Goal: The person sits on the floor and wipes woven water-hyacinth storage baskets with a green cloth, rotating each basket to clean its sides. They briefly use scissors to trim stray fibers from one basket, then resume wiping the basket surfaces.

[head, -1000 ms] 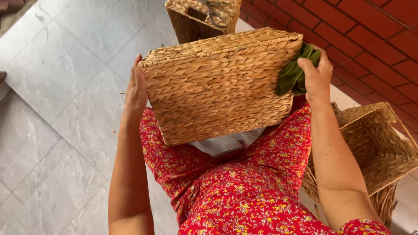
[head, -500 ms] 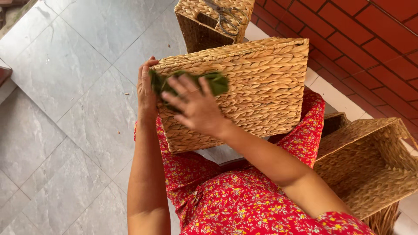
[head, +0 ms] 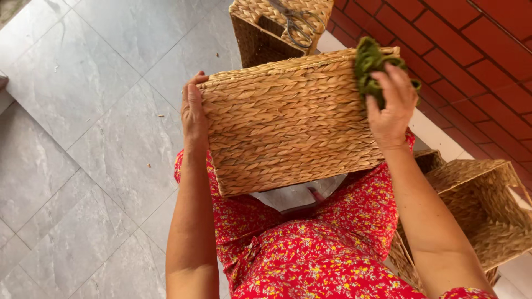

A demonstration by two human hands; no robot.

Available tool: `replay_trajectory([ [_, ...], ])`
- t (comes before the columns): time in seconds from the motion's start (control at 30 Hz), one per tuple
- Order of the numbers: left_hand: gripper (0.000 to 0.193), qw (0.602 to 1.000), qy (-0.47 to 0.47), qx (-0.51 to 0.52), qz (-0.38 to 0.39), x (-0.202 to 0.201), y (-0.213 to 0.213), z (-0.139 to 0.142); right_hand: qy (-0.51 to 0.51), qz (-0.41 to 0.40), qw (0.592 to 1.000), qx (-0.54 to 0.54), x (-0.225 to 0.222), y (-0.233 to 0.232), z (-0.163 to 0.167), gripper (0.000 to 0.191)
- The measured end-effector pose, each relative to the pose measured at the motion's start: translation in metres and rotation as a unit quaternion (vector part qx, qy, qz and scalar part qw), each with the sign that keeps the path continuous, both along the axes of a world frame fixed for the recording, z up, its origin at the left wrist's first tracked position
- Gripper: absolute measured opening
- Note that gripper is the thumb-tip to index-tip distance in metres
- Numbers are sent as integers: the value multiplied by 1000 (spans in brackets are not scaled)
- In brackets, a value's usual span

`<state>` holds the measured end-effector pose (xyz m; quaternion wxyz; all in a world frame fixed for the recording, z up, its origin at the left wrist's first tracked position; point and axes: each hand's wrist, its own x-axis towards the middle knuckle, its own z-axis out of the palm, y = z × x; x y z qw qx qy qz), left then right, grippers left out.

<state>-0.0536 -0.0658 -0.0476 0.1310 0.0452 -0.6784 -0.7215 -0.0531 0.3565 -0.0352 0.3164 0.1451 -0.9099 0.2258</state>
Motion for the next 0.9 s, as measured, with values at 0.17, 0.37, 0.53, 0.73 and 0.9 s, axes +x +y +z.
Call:
replay_trajectory([
  [0.17, 54, 1000, 1, 16, -7, 5, 0, 1, -24, -36, 995, -86, 4, -49, -13, 44],
  [0.37, 51, 995, -5, 92, -38, 3, -2, 2, -59, 213, 975, -6, 31, -223, 6, 51],
  [0.53, 48, 990, 7, 130, -46, 5, -7, 3, -79, 310, 946, 47, 24, -236, 23, 70],
  [0.73, 48, 999, 2, 36, -29, 6, 1, 3, -58, 161, 979, 114, 7, -88, 2, 64],
  [0.9, 57, 999, -36, -15, -20, 3, 3, 8, -17, 27, 998, -45, 3, 22, -16, 38],
])
